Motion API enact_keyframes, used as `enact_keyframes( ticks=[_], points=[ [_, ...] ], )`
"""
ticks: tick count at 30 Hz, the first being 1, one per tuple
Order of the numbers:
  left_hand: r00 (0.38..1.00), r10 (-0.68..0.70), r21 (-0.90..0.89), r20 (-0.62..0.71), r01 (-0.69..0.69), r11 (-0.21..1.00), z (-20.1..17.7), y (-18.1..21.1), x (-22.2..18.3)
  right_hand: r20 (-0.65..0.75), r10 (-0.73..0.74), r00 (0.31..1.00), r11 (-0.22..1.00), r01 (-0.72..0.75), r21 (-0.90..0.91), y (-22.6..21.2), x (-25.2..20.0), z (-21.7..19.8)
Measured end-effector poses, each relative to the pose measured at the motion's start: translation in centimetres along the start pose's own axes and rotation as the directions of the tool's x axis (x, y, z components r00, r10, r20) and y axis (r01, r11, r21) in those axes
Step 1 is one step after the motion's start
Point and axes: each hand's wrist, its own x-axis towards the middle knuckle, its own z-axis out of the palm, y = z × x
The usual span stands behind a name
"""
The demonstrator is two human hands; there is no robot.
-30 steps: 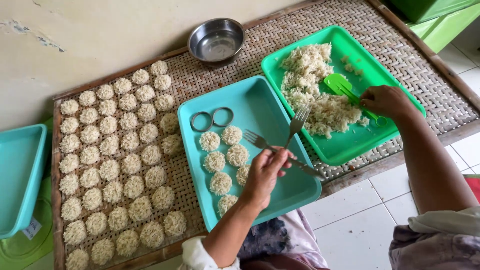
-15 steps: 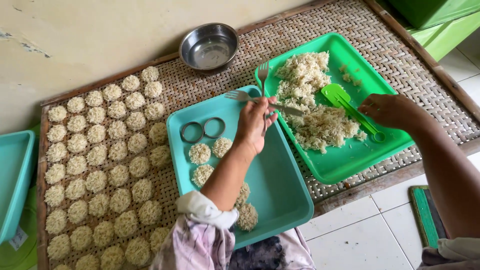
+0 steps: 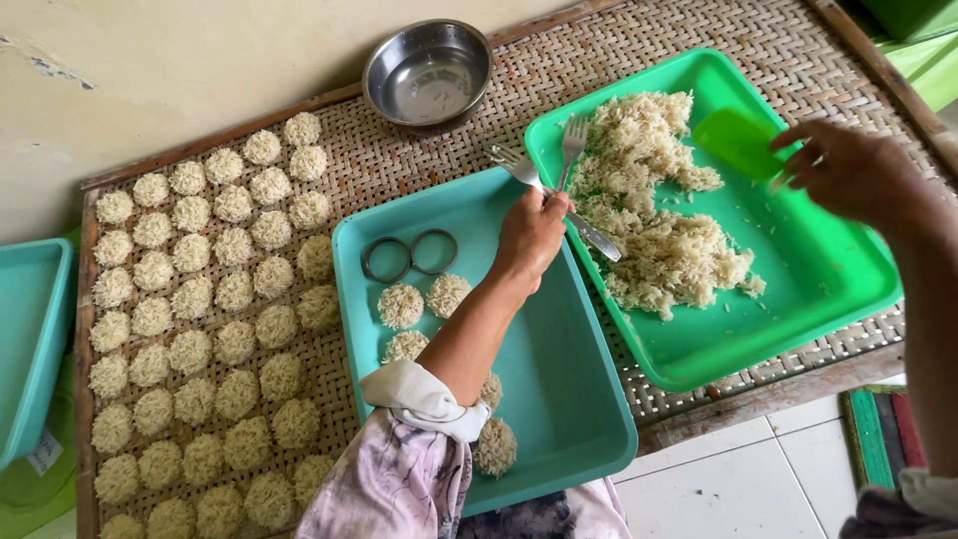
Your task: Shaping noodle-like food material into circular crackers using a mold and forks
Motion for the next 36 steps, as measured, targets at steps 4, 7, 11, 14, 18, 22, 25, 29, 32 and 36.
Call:
enact_keyframes(
  ticks=[4, 7, 11, 14, 18, 22, 25, 29, 32, 36],
  points=[
    [1.0, -0.009, 0.133, -0.025, 0.012, 0.991, 0.3, 1.3, -0.8, -0.093, -0.149, 0.984, 0.592, 0.014, -0.806, 2.2, 5.3, -0.9],
    [1.0, -0.004, 0.119, -0.021, 0.007, 0.993, 0.2, 1.5, -1.0, -0.093, -0.163, 0.982, 0.497, 0.001, -0.868, 3.7, 9.7, 0.0],
    [0.999, 0.019, 0.111, -0.033, -0.015, 0.994, 0.1, 1.3, -1.3, -0.005, -0.161, 0.987, 0.609, 0.095, -0.788, 4.3, 15.3, 1.9],
    [0.999, 0.003, 0.08, -0.041, 0.0, 0.997, -0.1, 1.0, -1.2, 0.044, -0.151, 0.988, 0.731, 0.142, -0.668, 2.2, 16.7, 2.6],
    [1.0, 0.001, 0.034, -0.016, -0.001, 0.999, -0.3, 0.9, -1.4, 0.192, -0.088, 0.978, 0.858, 0.172, -0.483, -0.1, 17.4, 5.0],
    [0.999, 0.037, -0.003, -0.028, -0.037, 0.999, -0.4, 0.1, -1.3, 0.113, -0.275, 0.955, 0.862, 0.297, -0.411, -0.8, 14.5, 5.2],
    [1.0, -0.004, 0.042, 0.008, 0.004, 0.999, -0.5, 0.4, -1.2, -0.08, -0.547, 0.833, 0.783, 0.476, -0.399, -3.1, 8.8, 3.7],
    [0.997, 0.021, -0.367, 0.073, 0.008, 0.93, -1.3, -2.0, -0.4, -0.186, -0.709, 0.68, 0.68, 0.59, -0.436, -6.0, 1.3, 2.8],
    [0.991, 0.117, -0.524, 0.066, -0.065, 0.849, -2.5, -2.1, -2.3, -0.293, -0.574, 0.765, 0.806, 0.465, -0.366, -4.3, -2.1, 2.8],
    [0.976, 0.217, -0.372, 0.033, -0.19, 0.909, -4.7, -2.4, -7.1, -0.241, -0.394, 0.887, 0.891, 0.303, -0.338, -0.7, -2.2, 4.5]
  ],
)
